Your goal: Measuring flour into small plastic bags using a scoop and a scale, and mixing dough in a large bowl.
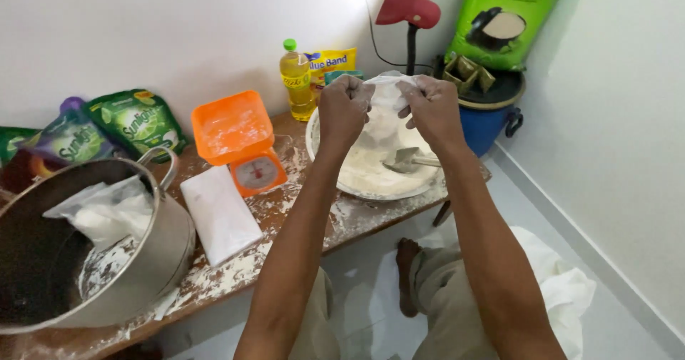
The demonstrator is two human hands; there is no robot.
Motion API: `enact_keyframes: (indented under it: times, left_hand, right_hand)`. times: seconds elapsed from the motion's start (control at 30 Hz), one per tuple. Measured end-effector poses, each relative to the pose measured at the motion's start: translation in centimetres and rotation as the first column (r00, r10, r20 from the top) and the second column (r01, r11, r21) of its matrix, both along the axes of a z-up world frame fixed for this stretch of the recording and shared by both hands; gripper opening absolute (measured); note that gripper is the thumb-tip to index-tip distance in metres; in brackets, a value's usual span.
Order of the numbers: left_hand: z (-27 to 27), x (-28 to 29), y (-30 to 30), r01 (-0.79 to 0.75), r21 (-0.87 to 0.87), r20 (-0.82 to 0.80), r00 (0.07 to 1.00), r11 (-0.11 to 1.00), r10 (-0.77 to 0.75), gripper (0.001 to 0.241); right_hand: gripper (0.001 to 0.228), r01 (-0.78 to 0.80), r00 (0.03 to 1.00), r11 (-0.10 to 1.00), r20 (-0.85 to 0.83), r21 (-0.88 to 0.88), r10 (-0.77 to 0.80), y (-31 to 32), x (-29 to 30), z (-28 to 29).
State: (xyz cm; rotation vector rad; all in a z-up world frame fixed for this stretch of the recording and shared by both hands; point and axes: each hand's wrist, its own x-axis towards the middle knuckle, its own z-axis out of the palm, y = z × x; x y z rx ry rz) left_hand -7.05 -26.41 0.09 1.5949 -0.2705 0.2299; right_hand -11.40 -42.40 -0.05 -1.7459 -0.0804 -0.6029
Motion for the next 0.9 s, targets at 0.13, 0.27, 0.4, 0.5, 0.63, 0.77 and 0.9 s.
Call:
enact_keyframes:
  times: [0.13,0.27,0.4,0.5,0.63,0.77,0.9]
  left_hand:
    - [-0.8,-0.8,-1.9,0.010,0.061,-0.006,1.000,0.998,-0.010,0.016]
    - [-1.0,-1.8,-3.2,0.073,0.006,-0.054,0.996,0.997,-0.073,0.018]
    - [-1.5,-1.8,-3.7,0.103,-0.054,-0.074,0.991,0.993,-0.107,0.016]
    - [-2.3,-1.2,-4.2,0.100,-0.104,-0.053,0.993,0.990,-0.106,0.017]
    - [-2.4,-0.8,-2.9,0.083,-0.110,-0.035,0.996,0.990,-0.088,0.018]
    - [-2.0,-1.1,-1.1,0.002,-0.079,-0.001,1.000,0.997,-0.002,0.016]
    - [-1.7,-1.1,0.1,-0.063,-0.125,-0.014,0.998,0.990,0.061,0.013]
  right_hand:
    - [0.023,0.065,0.998,0.998,-0.001,-0.022,-0.065,-2.5,-0.6,-1.6]
    - [0.022,0.125,0.991,0.990,0.046,-0.071,-0.122,-4.6,-0.5,-3.3]
    - [0.026,0.164,0.985,0.981,-0.041,-0.102,-0.169,-4.4,-1.7,-2.9]
    - [0.022,0.135,0.986,0.986,-0.088,-0.094,-0.144,-5.2,-1.2,-3.8]
    - [0.042,-0.023,0.971,0.978,-0.239,-0.207,-0.028,-6.1,-4.0,-1.3]
    - [0.041,-0.121,0.838,0.773,-0.482,-0.622,-0.256,-4.6,-5.1,-0.2]
    - [0.044,-0.237,0.685,0.554,-0.542,-0.798,-0.487,-3.6,-3.2,-3.7]
